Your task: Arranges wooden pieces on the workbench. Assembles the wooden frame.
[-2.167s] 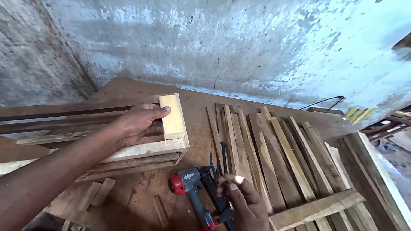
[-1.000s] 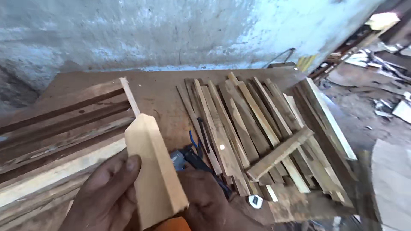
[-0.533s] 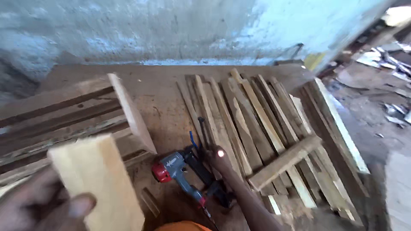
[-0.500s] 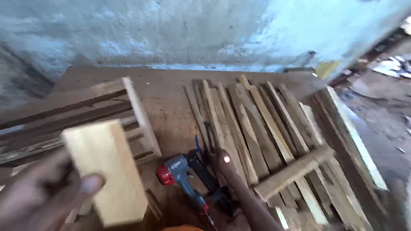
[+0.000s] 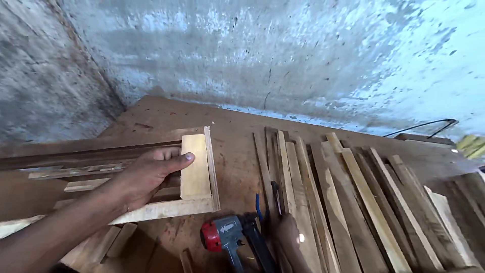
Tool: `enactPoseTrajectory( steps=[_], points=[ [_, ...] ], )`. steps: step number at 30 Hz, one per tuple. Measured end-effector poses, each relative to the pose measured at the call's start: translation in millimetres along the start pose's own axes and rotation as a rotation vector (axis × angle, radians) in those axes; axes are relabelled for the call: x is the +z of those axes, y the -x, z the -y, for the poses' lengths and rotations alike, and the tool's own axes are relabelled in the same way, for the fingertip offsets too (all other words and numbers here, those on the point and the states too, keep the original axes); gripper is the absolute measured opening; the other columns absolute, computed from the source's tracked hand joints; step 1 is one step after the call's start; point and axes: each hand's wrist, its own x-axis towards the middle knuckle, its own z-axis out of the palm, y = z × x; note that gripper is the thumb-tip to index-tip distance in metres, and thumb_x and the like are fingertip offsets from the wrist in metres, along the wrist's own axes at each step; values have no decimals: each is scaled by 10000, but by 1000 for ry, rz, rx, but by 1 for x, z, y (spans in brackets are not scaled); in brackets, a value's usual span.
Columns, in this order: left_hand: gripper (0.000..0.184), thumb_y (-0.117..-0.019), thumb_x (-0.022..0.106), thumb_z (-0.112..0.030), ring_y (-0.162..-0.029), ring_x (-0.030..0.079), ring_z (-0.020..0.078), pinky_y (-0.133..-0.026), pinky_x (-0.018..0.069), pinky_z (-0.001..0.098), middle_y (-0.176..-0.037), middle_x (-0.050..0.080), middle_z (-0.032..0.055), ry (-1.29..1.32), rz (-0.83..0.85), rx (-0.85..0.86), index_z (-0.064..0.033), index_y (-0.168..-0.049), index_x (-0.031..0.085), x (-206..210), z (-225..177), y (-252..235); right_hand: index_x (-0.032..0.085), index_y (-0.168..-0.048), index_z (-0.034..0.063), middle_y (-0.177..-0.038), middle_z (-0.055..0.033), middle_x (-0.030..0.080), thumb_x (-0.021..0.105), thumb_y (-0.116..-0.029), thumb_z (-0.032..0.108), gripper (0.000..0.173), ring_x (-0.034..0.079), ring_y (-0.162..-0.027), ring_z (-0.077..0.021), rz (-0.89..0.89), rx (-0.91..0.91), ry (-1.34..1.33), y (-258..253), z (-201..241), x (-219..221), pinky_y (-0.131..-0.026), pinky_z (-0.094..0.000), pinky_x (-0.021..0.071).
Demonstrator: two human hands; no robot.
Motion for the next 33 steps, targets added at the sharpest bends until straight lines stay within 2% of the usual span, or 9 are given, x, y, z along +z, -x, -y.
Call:
enactPoseTrajectory(
  steps=[2, 3, 5, 7, 11, 15, 19, 29, 33],
  points=[
    [267, -1066, 543, -231, -826, 741, 205, -747, 629, 316, -982, 743, 149, 6, -7, 18, -26, -1150, 693, 1, 2, 2, 586, -1286, -34, -1125, -246, 680, 638, -983, 203, 388, 687, -998, -381, 47, 25, -264, 3, -5, -14, -860, -567, 558],
    [259, -1066, 541, -217, -825, 741, 203, -749, 631, 314, -978, 743, 148, 18, -13, 24, -21, -1141, 691, 2, 2, 2, 590, -1236, -41, -976, -218, 670, 602, -1007, 177, 317, 672, -809, -331, 75, 43, -417, 0, -14, -12, -713, -517, 566],
    [251, -1063, 542, -202, -815, 741, 195, -743, 632, 309, -966, 745, 144, 36, -22, 33, -15, -1128, 695, 4, 3, 3, 561, -1084, -2, -693, -81, 532, 515, -1053, 170, 180, 479, -489, -167, 148, 105, -814, 8, -30, -9, -434, -336, 430],
    [260, -1064, 541, -208, -817, 738, 193, -745, 630, 311, -970, 745, 139, 43, -21, 35, -14, -1139, 697, 5, 3, 4, 518, -977, 74, -605, 12, 457, 434, -1084, 195, 182, 372, -410, -81, 249, 157, -1199, 33, -37, -22, -360, -241, 342],
    [272, -1067, 545, -239, -856, 737, 197, -784, 627, 327, -983, 742, 133, 24, 16, 54, -21, -1152, 683, 1, 4, 1, 475, -1051, 115, -572, 28, 432, 320, -1127, 288, 245, 409, -377, -85, 299, -113, -1428, 103, -41, -56, -342, -256, 410],
    [265, -1061, 559, -239, -853, 739, 178, -793, 625, 306, -985, 744, 120, 37, 23, 74, -20, -1153, 678, 1, 5, 1, 524, -1195, 64, -706, -57, 625, 429, -1110, 307, 274, 591, -490, -166, 241, -561, -1234, 142, -41, -75, -423, -324, 536],
    [272, -1060, 563, -225, -894, 747, 189, -827, 630, 318, -1027, 743, 122, 72, 28, 83, -8, -1190, 663, 3, 6, 2, 587, -1228, 54, -634, 0, 513, 375, -1113, 272, 325, 428, -426, -106, 63, -553, -1066, 174, -12, -92, -363, -282, 396],
    [325, -1053, 582, -242, -930, 750, 216, -848, 631, 344, -1075, 738, 147, 125, 108, 77, 15, -1245, 630, -4, 8, -1, 645, -1183, 100, -641, 2, 532, 516, -1075, 401, 344, 483, -468, -97, 136, -807, -970, 214, 4, -97, -409, -291, 456],
    [312, -1078, 526, -200, -948, 741, 246, -831, 630, 382, -1113, 717, 165, 210, 87, 29, 1, -1312, 575, -8, -4, 12, 644, -1159, 113, -686, 20, 610, 649, -1019, 238, 187, 558, -499, -74, 122, -803, -989, 229, 12, -111, -447, -278, 521]
  ],
)
